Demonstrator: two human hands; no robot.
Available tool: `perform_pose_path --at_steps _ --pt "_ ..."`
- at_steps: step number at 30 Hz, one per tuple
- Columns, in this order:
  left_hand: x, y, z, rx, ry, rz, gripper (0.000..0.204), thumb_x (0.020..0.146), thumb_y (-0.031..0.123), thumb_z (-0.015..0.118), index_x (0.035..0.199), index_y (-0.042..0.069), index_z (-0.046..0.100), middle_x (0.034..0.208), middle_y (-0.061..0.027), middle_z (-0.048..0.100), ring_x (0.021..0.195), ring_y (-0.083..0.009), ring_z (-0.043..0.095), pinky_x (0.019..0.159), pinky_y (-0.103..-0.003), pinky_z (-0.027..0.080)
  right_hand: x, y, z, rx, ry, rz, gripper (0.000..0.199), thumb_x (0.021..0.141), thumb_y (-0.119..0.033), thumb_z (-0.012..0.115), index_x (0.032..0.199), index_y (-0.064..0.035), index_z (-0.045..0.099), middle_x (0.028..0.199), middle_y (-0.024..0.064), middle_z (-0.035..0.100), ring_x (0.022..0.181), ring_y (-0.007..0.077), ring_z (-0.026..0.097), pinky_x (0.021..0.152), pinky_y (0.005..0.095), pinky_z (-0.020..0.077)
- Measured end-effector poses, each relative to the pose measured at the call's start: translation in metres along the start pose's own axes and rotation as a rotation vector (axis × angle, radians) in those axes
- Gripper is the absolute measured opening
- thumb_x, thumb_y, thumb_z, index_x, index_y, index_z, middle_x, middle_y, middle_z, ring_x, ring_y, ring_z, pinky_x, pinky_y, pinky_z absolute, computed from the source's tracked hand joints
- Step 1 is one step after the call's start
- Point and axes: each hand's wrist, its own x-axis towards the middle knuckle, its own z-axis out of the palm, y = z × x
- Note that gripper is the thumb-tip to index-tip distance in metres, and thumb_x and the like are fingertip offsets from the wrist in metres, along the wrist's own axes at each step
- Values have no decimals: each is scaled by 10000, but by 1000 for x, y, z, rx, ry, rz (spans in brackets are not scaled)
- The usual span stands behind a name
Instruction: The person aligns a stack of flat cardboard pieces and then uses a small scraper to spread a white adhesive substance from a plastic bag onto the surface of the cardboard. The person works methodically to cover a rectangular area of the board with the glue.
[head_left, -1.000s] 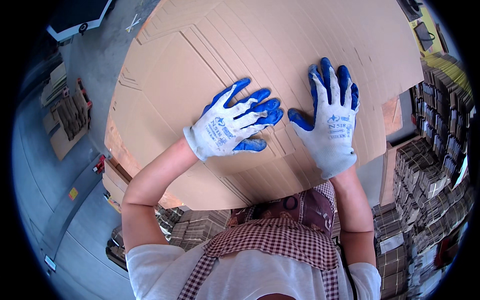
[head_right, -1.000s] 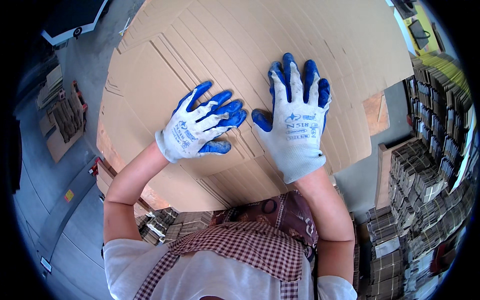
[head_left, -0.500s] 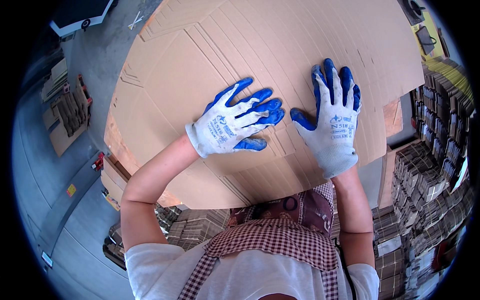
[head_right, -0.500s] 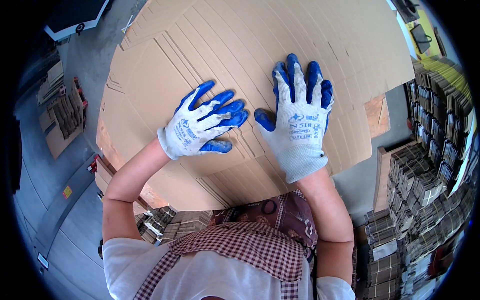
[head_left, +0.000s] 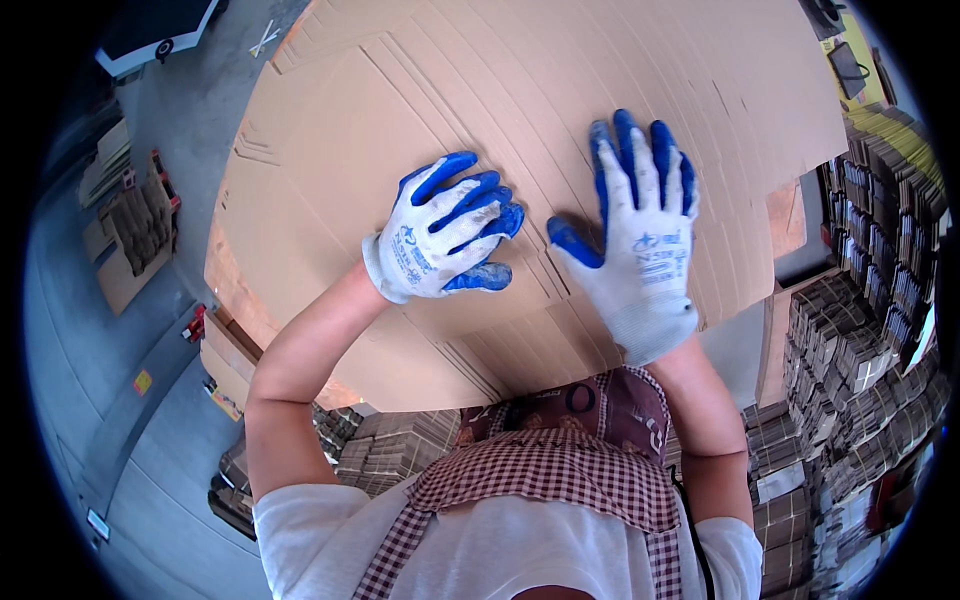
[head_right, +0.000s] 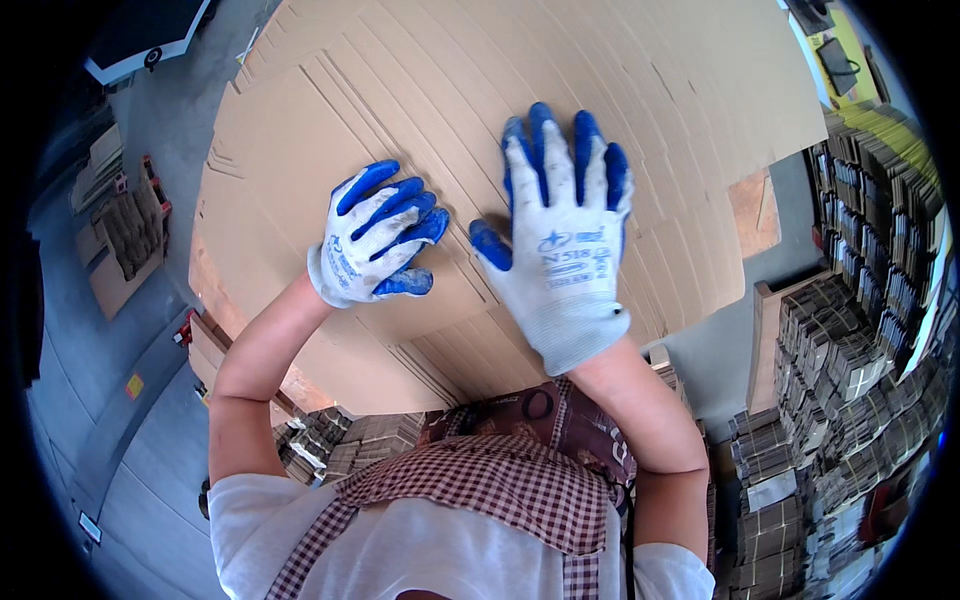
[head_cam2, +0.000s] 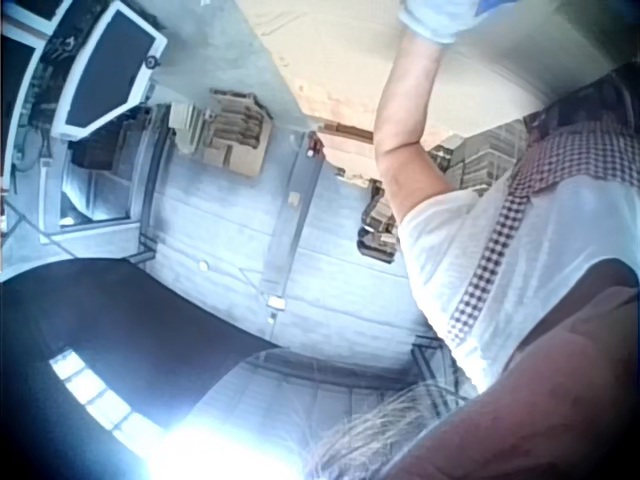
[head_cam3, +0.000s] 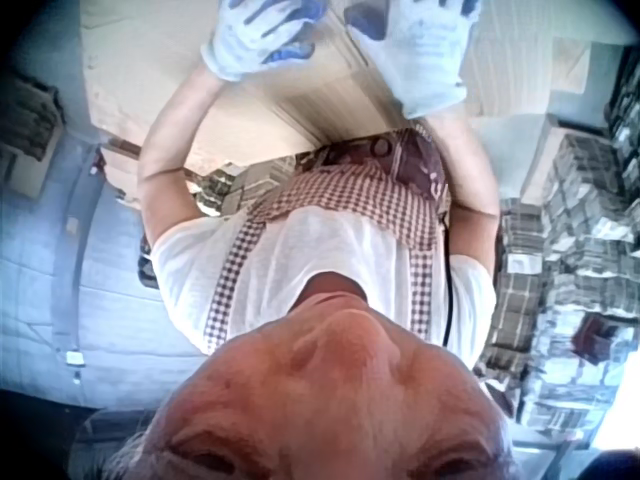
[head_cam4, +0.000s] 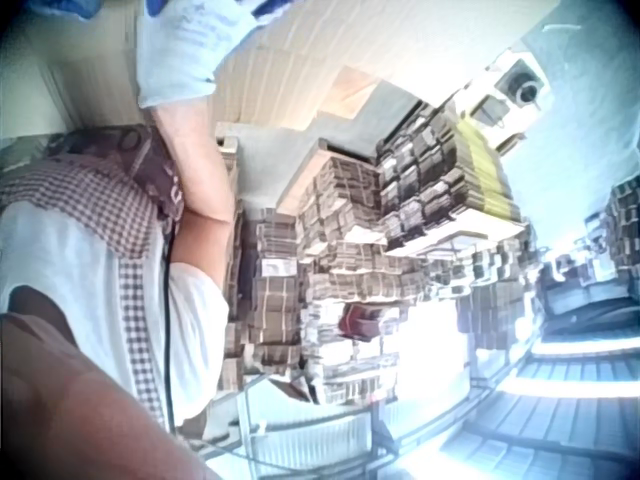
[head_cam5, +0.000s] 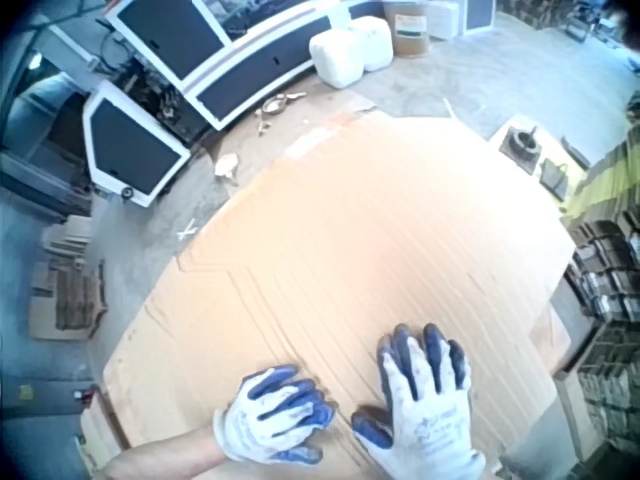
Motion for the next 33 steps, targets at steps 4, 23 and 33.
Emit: perform_pose_path --at_steps 4,23,33 --pt "3 -3 -3 -44 -13 -6 551 950 612 528 1120 127 727 1185 -88 685 1139 -317 642 1023 -556 478 -3 -5 9 -9 -45 -12 870 805 -387 795 1539 -120 412 1626 117 335 1520 393 235 1245 573 122" --pt "19 11 -3 -92 -199 -32 594 938 624 520 1249 150 699 1257 -83 663 1285 -290 581 1110 -651 380 1 0 9 -71 -70 -12 869 778 -441 821 1516 -158 460 1629 79 345 1522 372 253 1250 564 128" --pt "45 12 -1 -101 -27 -32 608 813 631 659 1018 68 765 845 -48 688 924 -231 685 1161 -635 355 0 -1 11 -97 -79 -6 818 807 -390 806 1514 -160 465 1634 83 341 1532 373 232 1252 566 112"
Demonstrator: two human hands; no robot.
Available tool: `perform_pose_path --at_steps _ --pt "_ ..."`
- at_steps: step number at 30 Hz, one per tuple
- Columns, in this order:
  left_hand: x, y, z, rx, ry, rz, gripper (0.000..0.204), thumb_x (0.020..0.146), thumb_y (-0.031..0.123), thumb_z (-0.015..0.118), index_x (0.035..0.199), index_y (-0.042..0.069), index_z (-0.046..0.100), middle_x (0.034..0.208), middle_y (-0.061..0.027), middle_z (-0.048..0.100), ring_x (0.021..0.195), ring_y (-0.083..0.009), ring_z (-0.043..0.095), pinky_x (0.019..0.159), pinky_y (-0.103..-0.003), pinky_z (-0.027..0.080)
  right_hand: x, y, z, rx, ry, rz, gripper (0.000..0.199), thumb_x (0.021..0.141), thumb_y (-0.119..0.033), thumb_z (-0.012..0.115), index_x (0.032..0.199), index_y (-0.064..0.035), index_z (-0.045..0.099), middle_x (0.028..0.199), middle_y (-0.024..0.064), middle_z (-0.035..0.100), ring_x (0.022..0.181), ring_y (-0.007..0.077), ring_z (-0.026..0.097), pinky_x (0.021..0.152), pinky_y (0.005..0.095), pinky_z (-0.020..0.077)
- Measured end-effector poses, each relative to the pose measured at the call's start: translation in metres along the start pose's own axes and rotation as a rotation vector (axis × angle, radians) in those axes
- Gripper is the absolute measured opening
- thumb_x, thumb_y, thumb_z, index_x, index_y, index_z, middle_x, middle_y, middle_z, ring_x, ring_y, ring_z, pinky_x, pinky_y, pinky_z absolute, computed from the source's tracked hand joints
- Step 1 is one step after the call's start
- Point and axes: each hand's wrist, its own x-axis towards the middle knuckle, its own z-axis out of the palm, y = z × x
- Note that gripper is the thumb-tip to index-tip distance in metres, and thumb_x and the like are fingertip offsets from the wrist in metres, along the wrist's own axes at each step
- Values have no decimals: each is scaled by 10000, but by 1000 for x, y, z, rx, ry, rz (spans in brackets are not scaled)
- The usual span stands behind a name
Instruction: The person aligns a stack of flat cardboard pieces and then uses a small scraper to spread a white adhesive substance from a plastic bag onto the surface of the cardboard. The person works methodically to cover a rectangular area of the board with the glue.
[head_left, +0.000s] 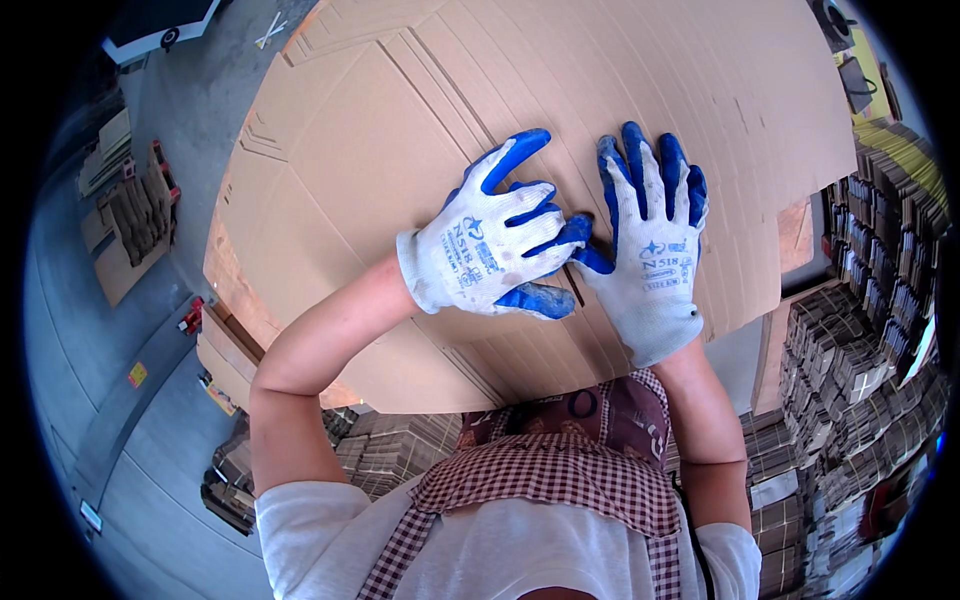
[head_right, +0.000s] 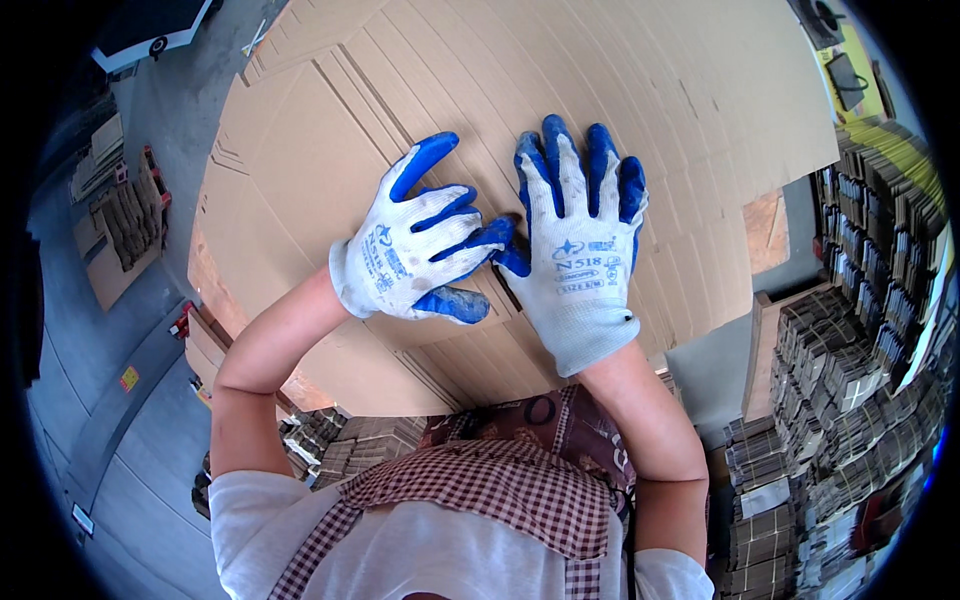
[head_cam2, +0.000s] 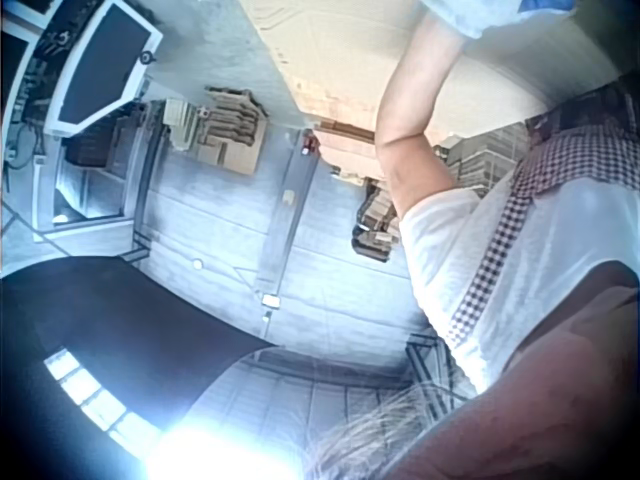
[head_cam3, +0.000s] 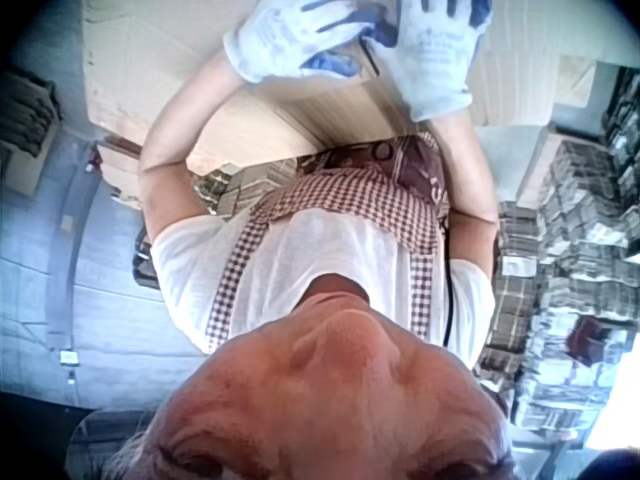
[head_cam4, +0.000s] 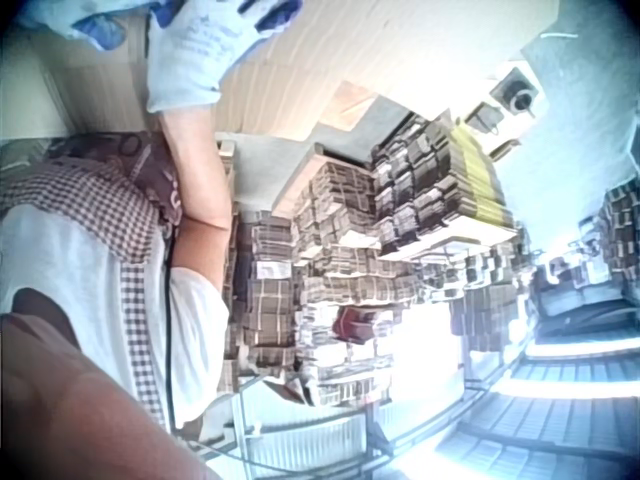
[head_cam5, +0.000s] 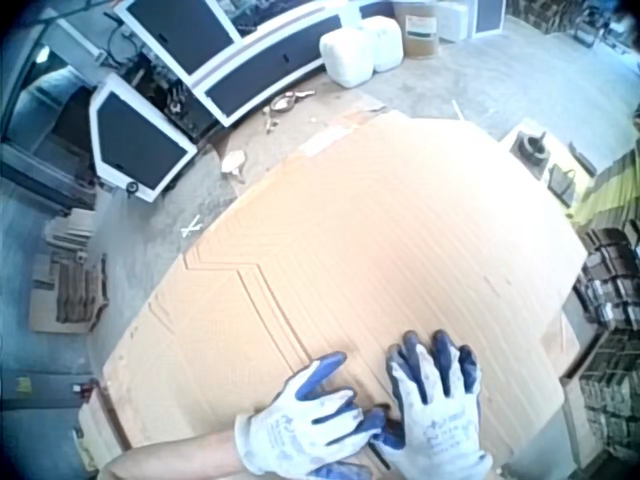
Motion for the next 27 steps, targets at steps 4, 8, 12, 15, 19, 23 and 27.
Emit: perform_pose_path --at_steps 4,8,12,15,19,23,27 --pt "3 -4 -4 -34 38 39 638 794 642 654 1043 64 759 880 -62 661 910 -252 669 1131 -667 368 -1 3 -3 47 2 -20 858 794 -390 816 1529 -156 441 1639 91 328 1535 382 219 1253 568 108" --pt "-6 -18 -11 -58 40 54 627 832 635 596 1091 87 757 926 -75 625 950 -288 645 1098 -687 385 -1 7 -8 94 -31 -27 897 782 -391 826 1545 -154 417 1646 101 312 1537 377 215 1257 561 106" --pt "-17 -29 -18 -92 72 -45 557 941 577 523 1152 119 761 939 -64 659 1008 -294 648 1119 -632 383 -2 11 -8 120 -29 -39 922 773 -402 834 1552 -157 404 1650 107 300 1538 366 220 1261 552 104" --pt "-20 -28 -21 -49 15 -71 616 990 627 435 1232 147 736 1130 -57 711 1139 -298 645 1146 -630 346 -2 9 -7 128 -21 -37 941 770 -416 837 1559 -163 392 1653 103 297 1539 364 220 1263 552 100" --pt "-26 -26 -16 -28 -30 -80 611 994 625 421 1263 168 723 1236 -46 701 1246 -282 613 1165 -640 320 -2 5 -2 84 -14 -17 956 766 -435 838 1564 -167 384 1655 100 294 1542 357 214 1262 560 91" --pt "-24 -23 -14 -35 -41 -62 557 976 579 475 1246 166 733 1215 -45 707 1224 -281 623 1165 -645 321 -1 3 0 71 -16 -12 955 775 -447 828 1568 -166 376 1659 97 286 1546 355 202 1261 568 76" --pt "-21 -24 -7 -70 14 -59 522 919 553 541 1170 149 758 1070 -63 704 1116 -288 644 1160 -648 329 1 0 -3 31 -49 3 953 790 -458 811 1576 -167 359 1664 94 274 1548 356 191 1259 568 68"
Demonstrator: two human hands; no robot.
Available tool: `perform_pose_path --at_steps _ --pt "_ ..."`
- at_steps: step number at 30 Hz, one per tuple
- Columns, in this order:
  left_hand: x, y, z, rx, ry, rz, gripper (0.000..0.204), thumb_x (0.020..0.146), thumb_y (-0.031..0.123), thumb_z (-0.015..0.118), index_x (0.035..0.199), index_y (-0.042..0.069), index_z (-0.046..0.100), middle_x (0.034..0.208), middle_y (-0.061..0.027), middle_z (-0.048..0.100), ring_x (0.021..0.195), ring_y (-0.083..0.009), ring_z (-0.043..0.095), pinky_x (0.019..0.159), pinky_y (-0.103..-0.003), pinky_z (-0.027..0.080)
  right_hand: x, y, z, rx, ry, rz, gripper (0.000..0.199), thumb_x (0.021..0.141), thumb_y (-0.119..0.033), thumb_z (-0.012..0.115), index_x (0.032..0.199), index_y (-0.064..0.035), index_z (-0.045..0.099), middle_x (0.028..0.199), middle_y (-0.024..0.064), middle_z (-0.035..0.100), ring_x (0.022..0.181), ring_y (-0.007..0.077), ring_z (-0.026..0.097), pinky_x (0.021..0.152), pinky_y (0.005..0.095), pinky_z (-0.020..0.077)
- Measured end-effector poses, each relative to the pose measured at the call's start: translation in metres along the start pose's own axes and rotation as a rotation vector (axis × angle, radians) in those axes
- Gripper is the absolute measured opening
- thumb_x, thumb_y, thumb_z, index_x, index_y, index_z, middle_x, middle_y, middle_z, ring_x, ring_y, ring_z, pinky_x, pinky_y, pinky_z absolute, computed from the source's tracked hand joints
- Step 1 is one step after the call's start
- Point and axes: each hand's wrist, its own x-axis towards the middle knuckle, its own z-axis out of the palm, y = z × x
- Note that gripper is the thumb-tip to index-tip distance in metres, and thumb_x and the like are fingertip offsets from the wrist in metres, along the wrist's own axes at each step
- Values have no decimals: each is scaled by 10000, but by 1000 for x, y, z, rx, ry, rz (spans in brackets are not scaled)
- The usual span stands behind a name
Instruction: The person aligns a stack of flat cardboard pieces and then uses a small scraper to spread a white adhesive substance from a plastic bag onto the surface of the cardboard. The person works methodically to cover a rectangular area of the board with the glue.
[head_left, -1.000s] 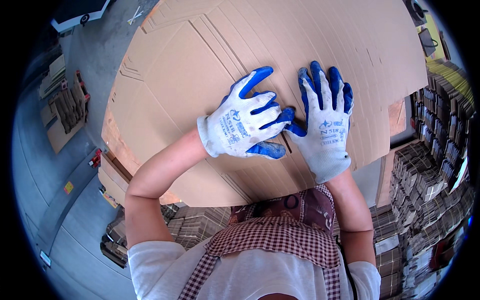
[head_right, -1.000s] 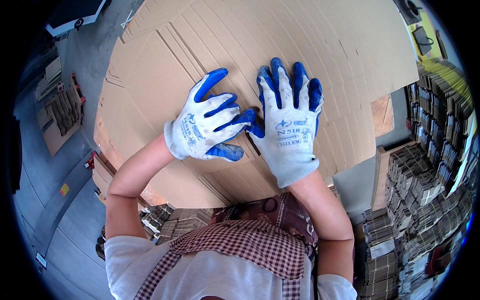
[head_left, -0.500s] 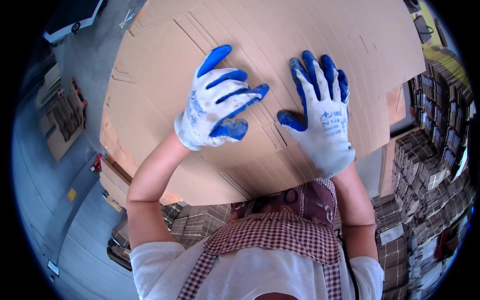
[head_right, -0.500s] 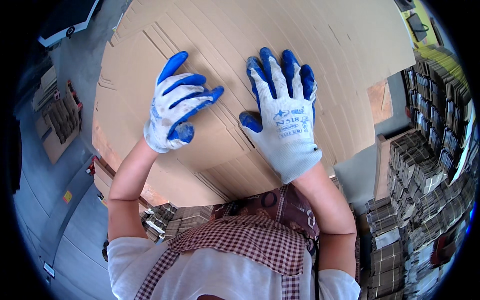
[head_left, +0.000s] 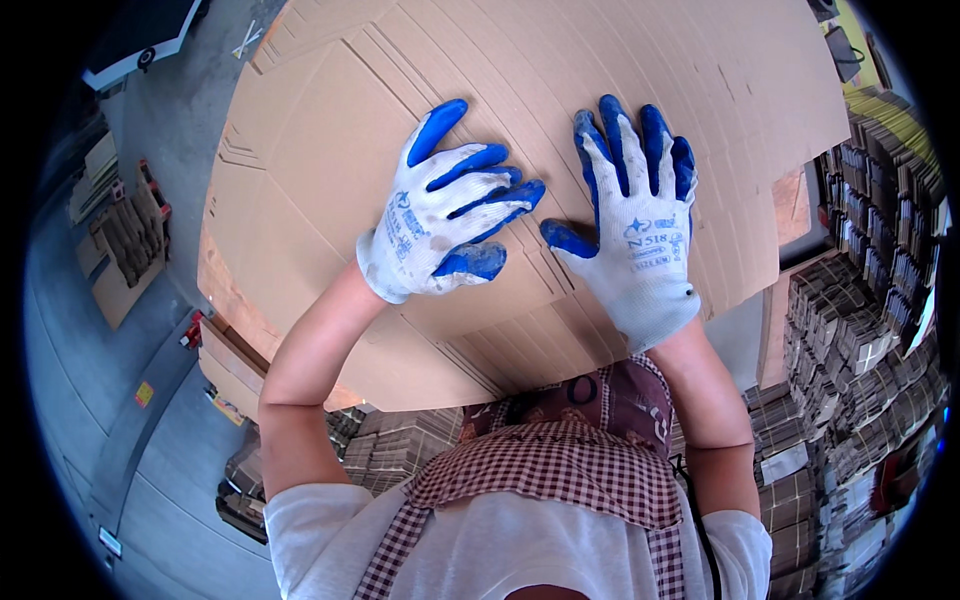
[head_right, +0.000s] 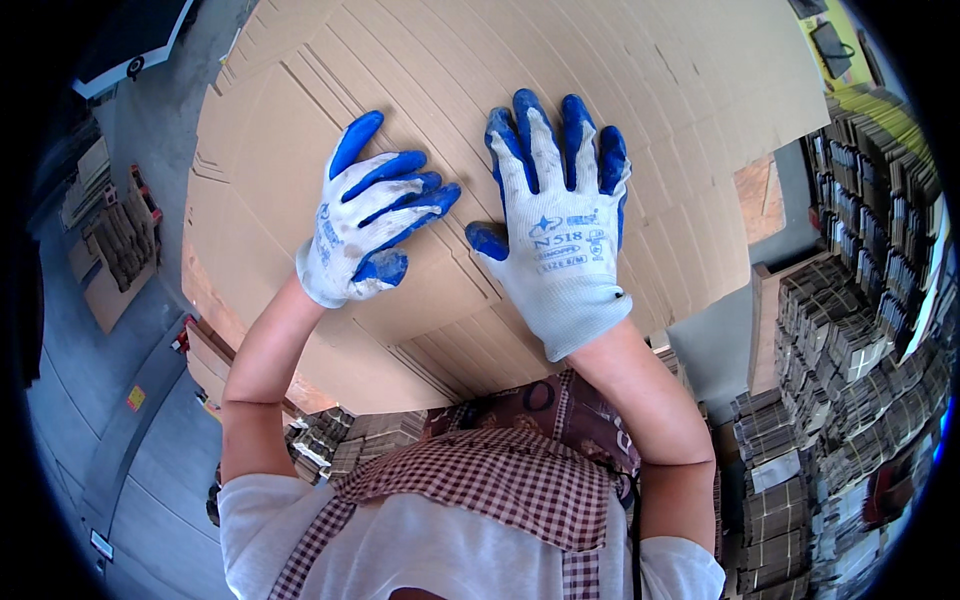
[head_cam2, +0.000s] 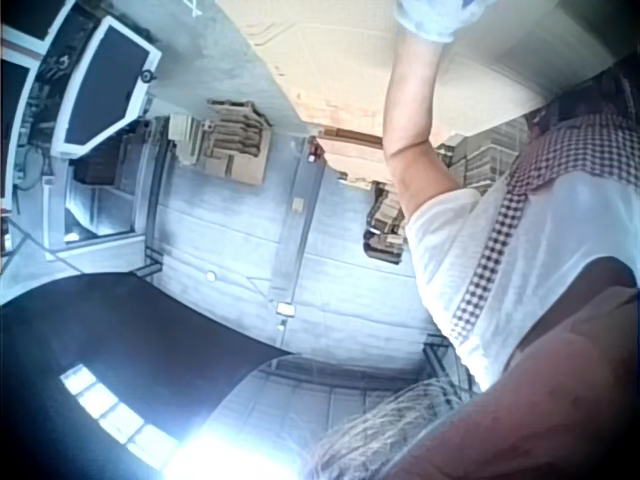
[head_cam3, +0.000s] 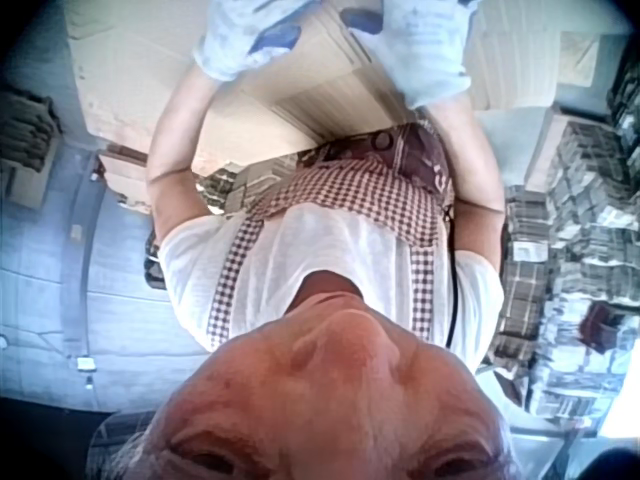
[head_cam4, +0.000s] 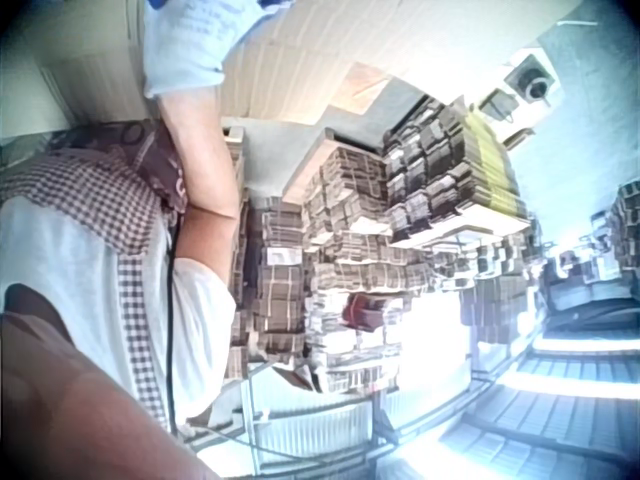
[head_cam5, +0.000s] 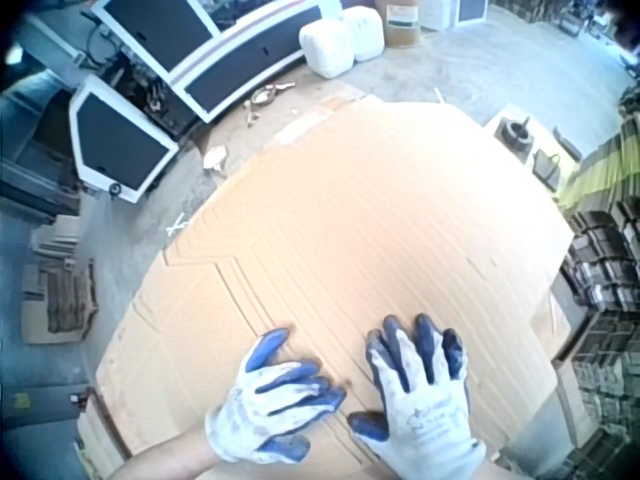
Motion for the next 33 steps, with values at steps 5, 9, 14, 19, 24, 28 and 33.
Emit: perform_pose_path --at_steps 5,9,14,19,24,28,33 --pt "13 1 3 -27 30 0 491 851 531 606 1062 118 769 893 -74 645 981 -295 633 1151 -646 343 1 0 -2 13 -11 0 963 786 -478 804 1579 -168 354 1666 91 270 1551 359 177 1255 572 63" --pt "17 0 4 -31 13 12 506 860 539 604 1073 107 759 872 -71 617 952 -294 617 1149 -645 340 3 -1 0 7 -12 2 953 784 -469 805 1574 -166 368 1667 92 266 1552 365 168 1254 577 56" --pt "8 2 4 -31 38 16 545 878 563 592 1136 107 743 939 -79 628 981 -309 619 1130 -645 354 1 -1 -2 20 -3 -2 921 787 -460 803 1556 -153 399 1659 98 286 1544 375 188 1252 583 63" --pt "-27 5 -9 152 161 -220 503 903 462 615 1243 99 694 1238 -111 634 1223 -342 561 1161 -613 306 1 -2 -3 43 5 -11 894 777 -418 811 1532 -129 430 1648 107 306 1539 396 195 1246 591 78" --pt "-35 -26 -30 299 415 -576 451 917 190 640 1344 49 607 1400 -121 601 1334 -351 500 1164 -493 331 0 -3 -1 23 4 -34 914 778 -430 799 1545 -117 413 1662 107 280 1540 414 179 1239 605 81" --pt "-22 -60 -46 144 526 -771 433 983 171 605 1410 101 589 1423 -105 599 1339 -328 503 1159 -429 347 0 -4 -2 12 -7 -55 904 794 -439 781 1549 -113 405 1662 107 283 1538 418 180 1237 607 88" --pt "-59 -131 -69 -84 881 -905 402 1049 180 531 1433 65 562 1383 -96 624 1245 -224 593 1055 -319 441 -5 -13 -8 57 72 -149 845 798 -401 768 1527 -125 441 1632 106 332 1525 410 218 1233 612 115"
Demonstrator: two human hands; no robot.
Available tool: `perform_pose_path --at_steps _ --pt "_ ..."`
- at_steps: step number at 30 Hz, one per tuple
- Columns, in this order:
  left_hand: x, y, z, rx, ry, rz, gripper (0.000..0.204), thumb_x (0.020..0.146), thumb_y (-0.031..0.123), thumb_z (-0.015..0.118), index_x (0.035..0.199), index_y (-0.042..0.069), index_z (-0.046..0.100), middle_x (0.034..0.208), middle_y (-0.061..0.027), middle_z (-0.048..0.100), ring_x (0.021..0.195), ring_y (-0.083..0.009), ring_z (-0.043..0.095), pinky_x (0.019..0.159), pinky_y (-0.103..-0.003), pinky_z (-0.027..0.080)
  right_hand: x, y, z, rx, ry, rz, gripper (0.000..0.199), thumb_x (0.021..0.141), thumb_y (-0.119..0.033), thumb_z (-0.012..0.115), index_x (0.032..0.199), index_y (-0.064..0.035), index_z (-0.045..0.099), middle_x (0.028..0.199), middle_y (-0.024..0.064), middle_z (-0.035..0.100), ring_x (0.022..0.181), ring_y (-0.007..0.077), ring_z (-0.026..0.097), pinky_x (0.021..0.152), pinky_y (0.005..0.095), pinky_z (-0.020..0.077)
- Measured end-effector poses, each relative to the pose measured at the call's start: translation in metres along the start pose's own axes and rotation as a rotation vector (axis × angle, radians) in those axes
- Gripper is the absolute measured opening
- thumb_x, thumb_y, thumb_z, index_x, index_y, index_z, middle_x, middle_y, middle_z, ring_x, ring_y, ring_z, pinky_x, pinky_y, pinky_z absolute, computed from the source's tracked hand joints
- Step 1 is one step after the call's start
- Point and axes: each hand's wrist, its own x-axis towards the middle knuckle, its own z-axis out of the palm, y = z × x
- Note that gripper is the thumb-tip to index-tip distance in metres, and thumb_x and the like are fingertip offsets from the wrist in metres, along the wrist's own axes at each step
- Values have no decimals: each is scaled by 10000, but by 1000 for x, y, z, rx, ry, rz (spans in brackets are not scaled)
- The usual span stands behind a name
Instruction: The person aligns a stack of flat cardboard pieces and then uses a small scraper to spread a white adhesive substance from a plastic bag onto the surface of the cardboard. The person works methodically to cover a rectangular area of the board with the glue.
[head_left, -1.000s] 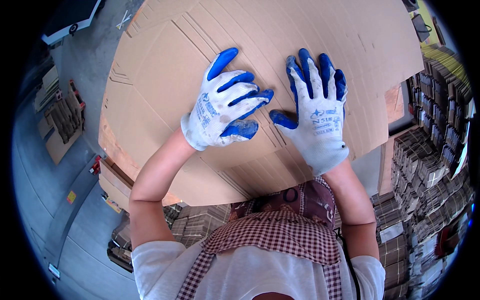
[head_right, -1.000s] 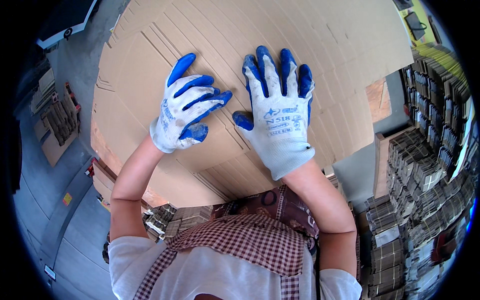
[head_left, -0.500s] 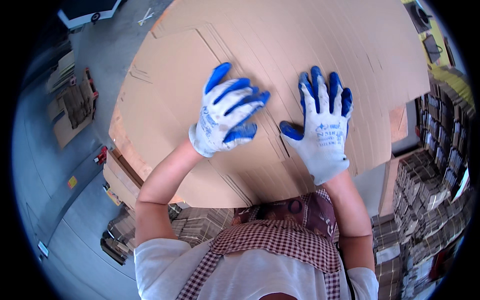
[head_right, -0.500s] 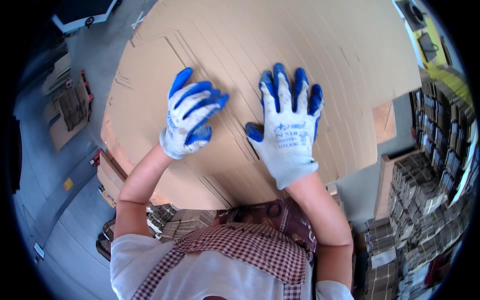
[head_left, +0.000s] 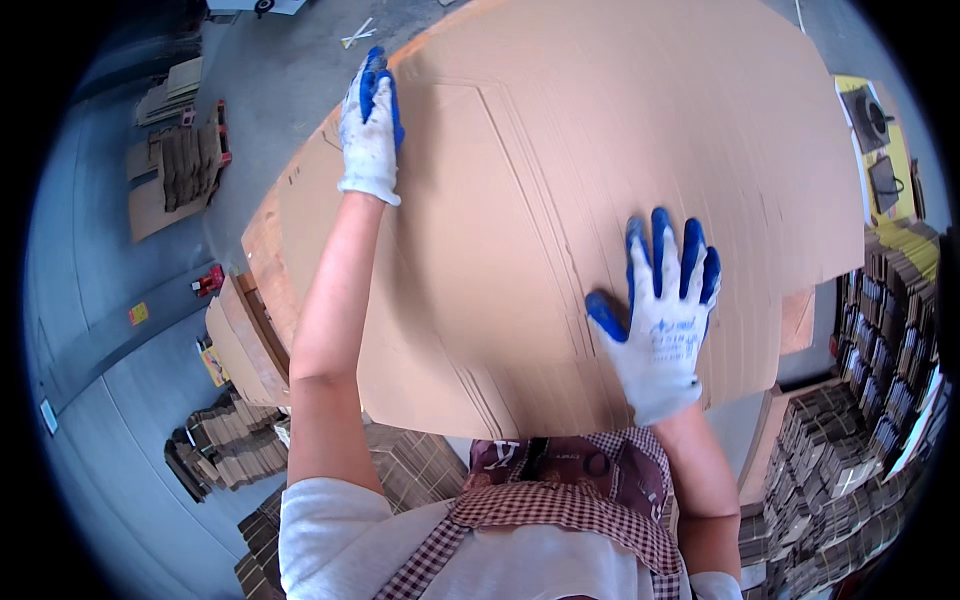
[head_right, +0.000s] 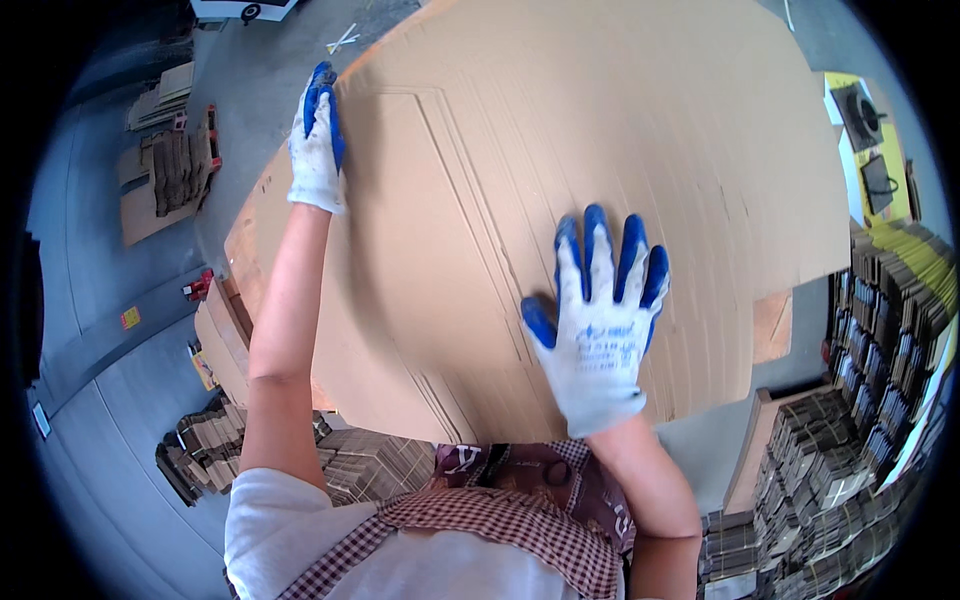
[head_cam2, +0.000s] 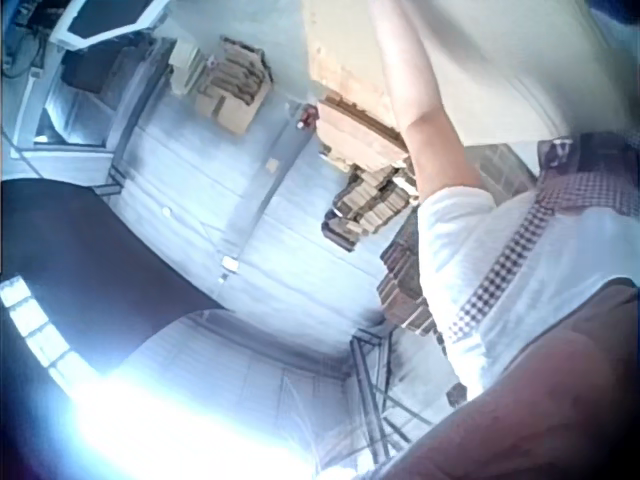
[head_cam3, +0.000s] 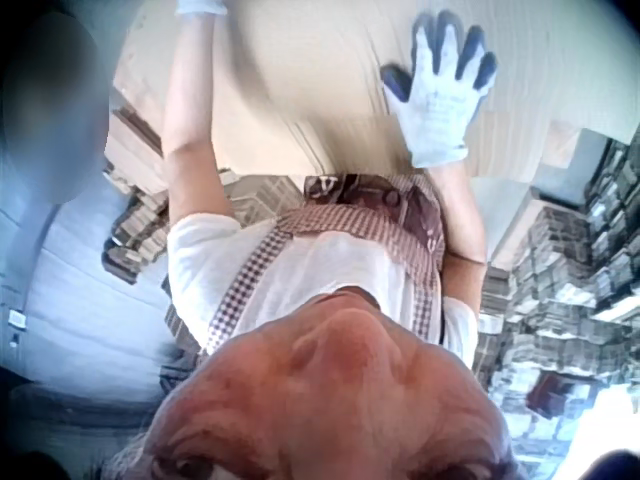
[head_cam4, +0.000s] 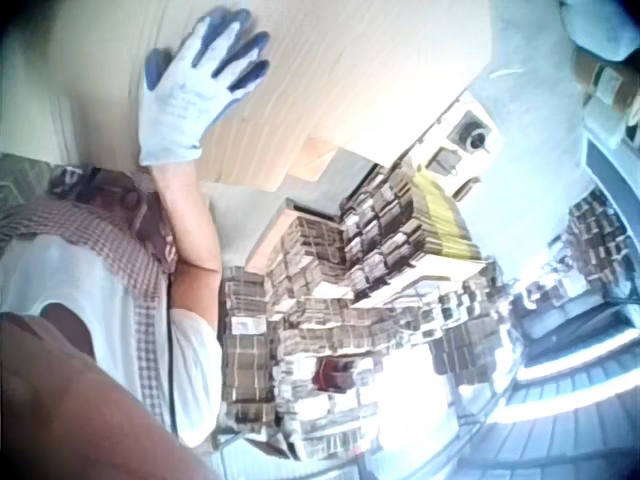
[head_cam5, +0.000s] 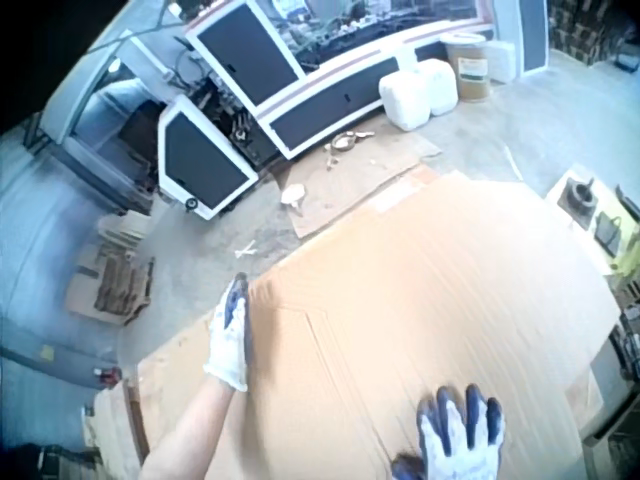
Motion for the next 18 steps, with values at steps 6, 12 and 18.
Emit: perform_pose_path --at_steps 6,12,18 --pt "45 -45 -30 -192 -185 -328 416 1090 188 466 1461 8 520 1422 -78 588 1285 -174 560 1127 -284 380 -11 -13 7 4 -131 -146 759 775 -364 785 1450 -125 533 1579 89 416 1494 413 281 1224 640 136" --pt "53 -52 -31 -149 -256 -277 382 1041 289 586 1392 149 644 1096 79 693 824 -51 512 736 -201 446 -11 -10 8 -52 -156 -123 744 793 -378 780 1449 -122 541 1599 95 396 1511 421 256 1230 631 133" --pt "60 -45 -30 -168 -362 -157 345 1034 295 594 1341 166 687 1007 95 718 702 -20 451 610 -187 391 -11 -11 10 -62 -178 -104 753 775 -400 794 1439 -141 550 1606 88 393 1521 409 247 1239 626 131"
